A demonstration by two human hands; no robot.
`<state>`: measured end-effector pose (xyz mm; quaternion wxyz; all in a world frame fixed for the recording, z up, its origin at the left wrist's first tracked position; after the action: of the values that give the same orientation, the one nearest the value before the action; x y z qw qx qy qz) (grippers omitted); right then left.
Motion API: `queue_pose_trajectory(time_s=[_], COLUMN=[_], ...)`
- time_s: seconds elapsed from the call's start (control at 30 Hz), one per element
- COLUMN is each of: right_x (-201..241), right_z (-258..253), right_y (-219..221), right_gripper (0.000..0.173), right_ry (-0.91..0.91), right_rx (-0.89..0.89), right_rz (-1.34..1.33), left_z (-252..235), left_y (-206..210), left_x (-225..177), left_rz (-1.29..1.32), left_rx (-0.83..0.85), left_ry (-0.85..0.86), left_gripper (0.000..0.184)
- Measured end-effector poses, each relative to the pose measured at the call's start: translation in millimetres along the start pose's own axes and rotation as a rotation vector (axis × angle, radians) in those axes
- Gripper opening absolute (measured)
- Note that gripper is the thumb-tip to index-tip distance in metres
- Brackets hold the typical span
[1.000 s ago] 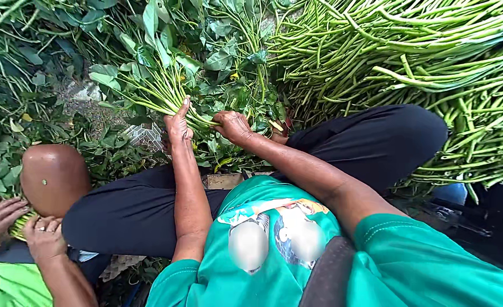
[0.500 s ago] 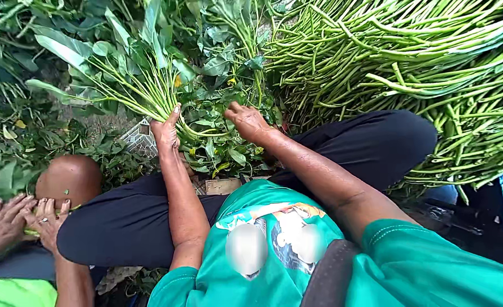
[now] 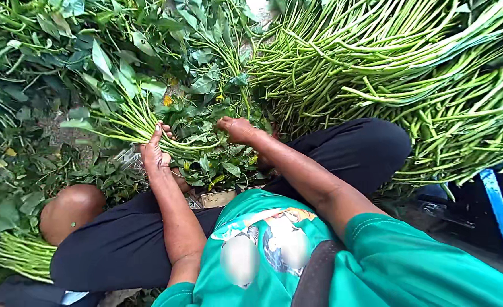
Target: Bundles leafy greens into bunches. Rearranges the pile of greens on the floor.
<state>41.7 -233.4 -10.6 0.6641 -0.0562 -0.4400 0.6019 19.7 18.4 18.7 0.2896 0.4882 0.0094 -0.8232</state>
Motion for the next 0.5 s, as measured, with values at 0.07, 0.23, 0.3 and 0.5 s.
queue_pose_trajectory(time_s=[0.07,0.23,0.3,0.5], right_x=[-8.1,8.5,15.1,0.1], right_z=[3.6,1.5,-6.3,-19.3], right_y=[-16.6,-16.5,3.7,24.9], right_gripper=[0.040,0.031,0.024,0.022], right_ry=[0.063,-0.276,-0.368,-0.240], right_rx=[-0.010,-0.116,-0.090,-0.182], right_rz=[0.006,-0.298,-0.316,-0.144], left_z=[-0.7,-1.6,0.1,-3.4], left_y=[1.3,10.7,14.3,9.0], left_x=[-0.4,3.9,3.4,9.1], left_rz=[-0.039,-0.090,-0.067,-0.024], left_rx=[0.056,0.124,0.126,-0.011], left_ry=[0.002,-0.013,-0.038,-0.023], left_gripper=[0.016,0.017,0.016,0.018])
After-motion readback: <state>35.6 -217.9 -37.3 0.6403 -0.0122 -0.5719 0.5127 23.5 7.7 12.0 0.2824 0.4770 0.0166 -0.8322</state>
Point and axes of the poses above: each hand's wrist, its own z-axis away from the middle knuckle, its own y-axis out of the palm, x = y × z, the point moved 1 cm from there along -z, towards the middle knuckle, and after that the axes turned 1 degree about z, right-handed, at the moved point
